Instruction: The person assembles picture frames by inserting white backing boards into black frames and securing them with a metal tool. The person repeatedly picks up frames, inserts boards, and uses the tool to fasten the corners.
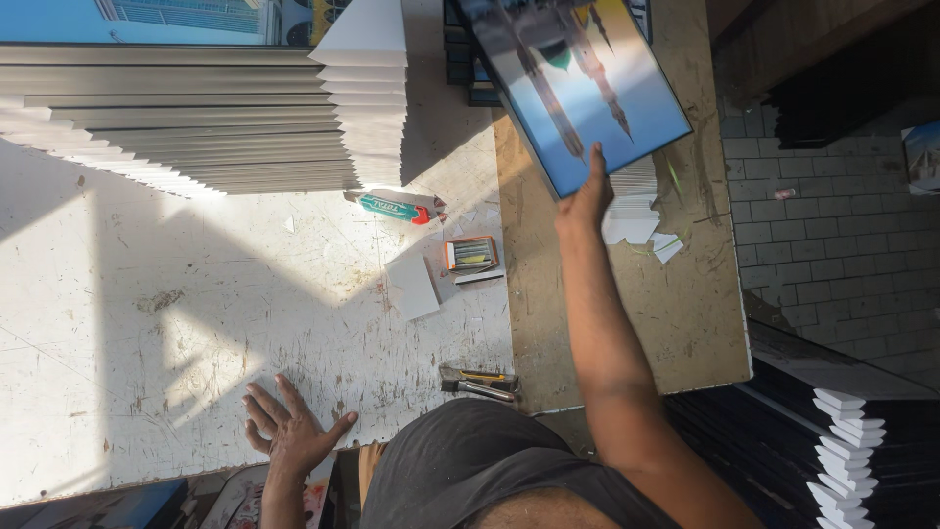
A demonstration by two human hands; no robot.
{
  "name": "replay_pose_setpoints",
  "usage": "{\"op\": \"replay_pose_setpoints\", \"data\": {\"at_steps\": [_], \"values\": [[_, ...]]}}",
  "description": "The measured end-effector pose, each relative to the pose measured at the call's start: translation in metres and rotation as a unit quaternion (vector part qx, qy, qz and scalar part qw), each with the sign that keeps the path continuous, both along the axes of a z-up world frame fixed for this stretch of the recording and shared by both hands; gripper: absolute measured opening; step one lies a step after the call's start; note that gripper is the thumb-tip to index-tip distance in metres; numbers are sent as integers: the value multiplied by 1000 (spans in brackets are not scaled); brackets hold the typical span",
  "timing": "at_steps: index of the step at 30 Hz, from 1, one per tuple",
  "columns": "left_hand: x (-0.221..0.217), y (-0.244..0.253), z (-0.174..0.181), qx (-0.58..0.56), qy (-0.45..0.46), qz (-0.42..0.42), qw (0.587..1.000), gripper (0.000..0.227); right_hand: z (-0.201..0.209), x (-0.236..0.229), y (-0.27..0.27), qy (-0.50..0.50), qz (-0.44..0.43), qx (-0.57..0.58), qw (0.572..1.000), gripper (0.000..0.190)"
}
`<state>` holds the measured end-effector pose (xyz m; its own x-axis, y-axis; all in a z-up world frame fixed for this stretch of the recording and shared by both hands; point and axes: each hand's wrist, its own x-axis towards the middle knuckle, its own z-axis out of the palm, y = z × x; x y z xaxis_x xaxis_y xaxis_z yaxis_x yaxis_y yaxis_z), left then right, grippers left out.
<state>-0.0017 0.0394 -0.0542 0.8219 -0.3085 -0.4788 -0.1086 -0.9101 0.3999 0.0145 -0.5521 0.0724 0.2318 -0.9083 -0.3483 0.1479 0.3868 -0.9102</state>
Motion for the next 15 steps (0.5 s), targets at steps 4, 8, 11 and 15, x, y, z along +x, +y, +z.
{"op": "replay_pose_setpoints", "data": {"at_steps": [4,8,11,15], "values": [[2,6,-8,10,-8,2,1000,158,40,-96,15,-165,56,-20,985,69],[1,1,1,4,-12,5,1000,153,93,-171,27,-158,64,-141,975,62],[13,-18,31,-37,-4,51,998,137,130,-223,41,-115,85,-179,973,55],[14,-55,107,-223,-124,66,965,101,170,-278,67,-114,184,-237,947,43]]}}
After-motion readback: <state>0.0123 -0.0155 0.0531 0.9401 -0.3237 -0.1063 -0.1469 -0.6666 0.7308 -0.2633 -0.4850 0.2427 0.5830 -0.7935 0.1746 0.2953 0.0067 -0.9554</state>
